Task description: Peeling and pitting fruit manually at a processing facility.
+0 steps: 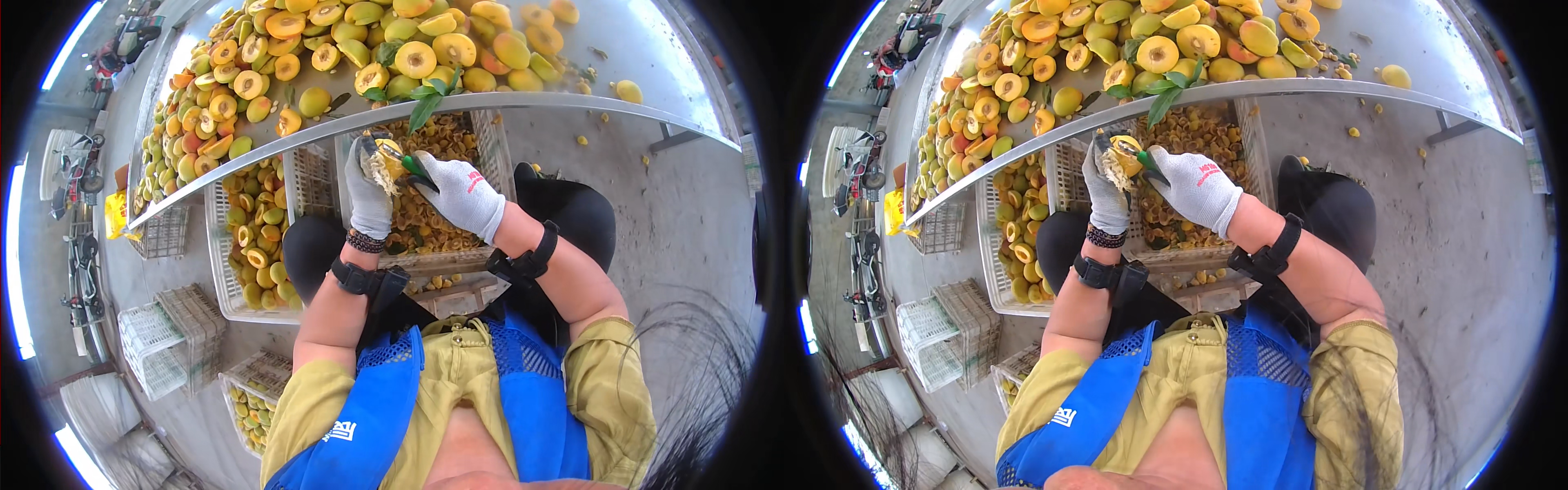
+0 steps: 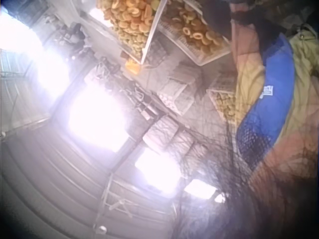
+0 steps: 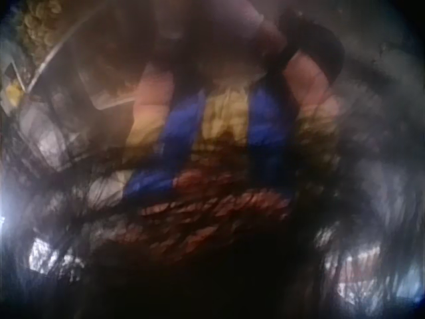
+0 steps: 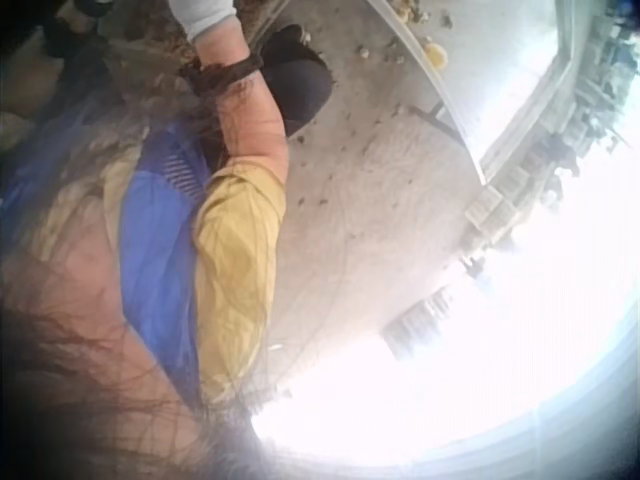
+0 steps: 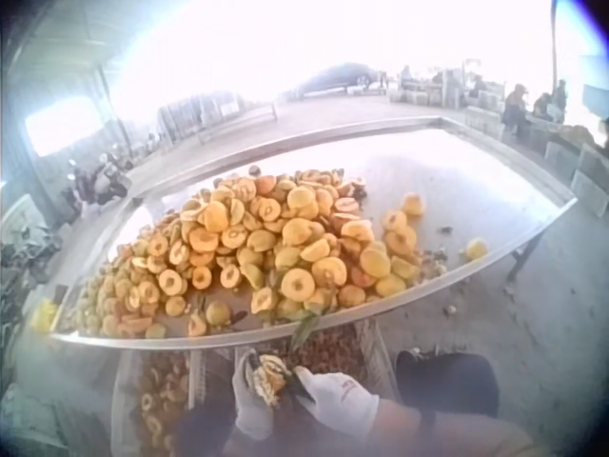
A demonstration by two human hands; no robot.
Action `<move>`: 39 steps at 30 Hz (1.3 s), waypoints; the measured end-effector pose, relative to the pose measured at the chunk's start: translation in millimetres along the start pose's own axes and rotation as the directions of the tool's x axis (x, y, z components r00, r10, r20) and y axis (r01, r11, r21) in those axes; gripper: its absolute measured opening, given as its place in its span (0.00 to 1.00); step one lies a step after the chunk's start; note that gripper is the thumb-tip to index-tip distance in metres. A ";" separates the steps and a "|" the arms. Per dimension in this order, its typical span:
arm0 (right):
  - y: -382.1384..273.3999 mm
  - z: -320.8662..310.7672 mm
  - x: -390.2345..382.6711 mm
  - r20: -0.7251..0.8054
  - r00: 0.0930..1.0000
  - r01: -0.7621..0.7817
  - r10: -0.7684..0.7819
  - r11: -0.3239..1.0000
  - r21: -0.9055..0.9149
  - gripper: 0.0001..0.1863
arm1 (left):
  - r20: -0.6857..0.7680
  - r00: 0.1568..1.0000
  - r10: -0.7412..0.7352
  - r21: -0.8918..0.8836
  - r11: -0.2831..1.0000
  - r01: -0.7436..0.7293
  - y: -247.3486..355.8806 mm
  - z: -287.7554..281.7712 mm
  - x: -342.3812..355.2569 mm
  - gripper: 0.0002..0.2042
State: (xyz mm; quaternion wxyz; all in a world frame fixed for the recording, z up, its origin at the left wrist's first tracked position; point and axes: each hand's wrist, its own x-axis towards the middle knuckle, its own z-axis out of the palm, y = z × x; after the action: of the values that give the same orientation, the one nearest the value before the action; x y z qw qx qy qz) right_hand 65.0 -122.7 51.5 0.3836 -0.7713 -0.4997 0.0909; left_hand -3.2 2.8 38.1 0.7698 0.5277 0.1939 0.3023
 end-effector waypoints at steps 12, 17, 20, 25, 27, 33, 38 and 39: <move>-2.1 13.7 9.9 0.098 0.995 -0.018 0.014 0.999 0.040 0.13 | -0.099 0.995 -0.027 0.045 0.998 0.031 -3.6 -12.6 3.3 0.07; -2.1 10.5 8.5 0.245 0.969 -0.023 0.034 0.999 -0.048 0.14 | -0.114 0.976 -0.186 -0.047 0.982 0.182 -11.4 -29.7 2.9 0.15; -0.7 7.8 8.1 0.247 0.969 0.011 -0.007 1.000 -0.015 0.16 | -0.047 0.943 -0.328 -0.135 0.938 0.320 -3.3 -33.9 4.5 0.16; -1.9 -2.6 -2.5 0.286 0.955 0.066 -0.077 0.997 0.047 0.19 | 0.028 0.855 -0.519 -0.165 0.841 0.516 -0.1 -44.0 10.5 0.18; 0.3 -1.3 -4.8 0.294 0.955 0.031 -0.051 0.997 0.071 0.18 | 0.085 0.777 -0.624 -0.181 0.757 0.628 9.4 -39.4 11.7 0.19; 0.7 8.3 -5.8 0.170 0.984 -0.092 0.060 0.978 0.189 0.14 | -0.032 0.853 -0.522 -0.224 0.835 0.502 -0.4 -33.6 6.4 0.17; -2.5 -1.4 -9.1 0.305 0.952 -0.056 -0.003 0.982 0.182 0.12 | 0.068 0.814 -0.577 -0.113 0.806 0.581 -0.3 -39.2 14.3 0.15; -1.7 0.4 -8.6 0.274 0.962 -0.068 0.005 0.973 0.220 0.12 | 0.084 0.786 -0.613 -0.096 0.780 0.619 -0.4 -41.7 17.6 0.14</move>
State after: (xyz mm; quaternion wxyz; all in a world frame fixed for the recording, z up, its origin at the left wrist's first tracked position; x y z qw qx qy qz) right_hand 59.5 -129.4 50.3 0.3954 -0.7117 -0.5194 0.2595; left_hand -15.7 43.5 22.7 0.8606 0.3959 0.3188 0.0326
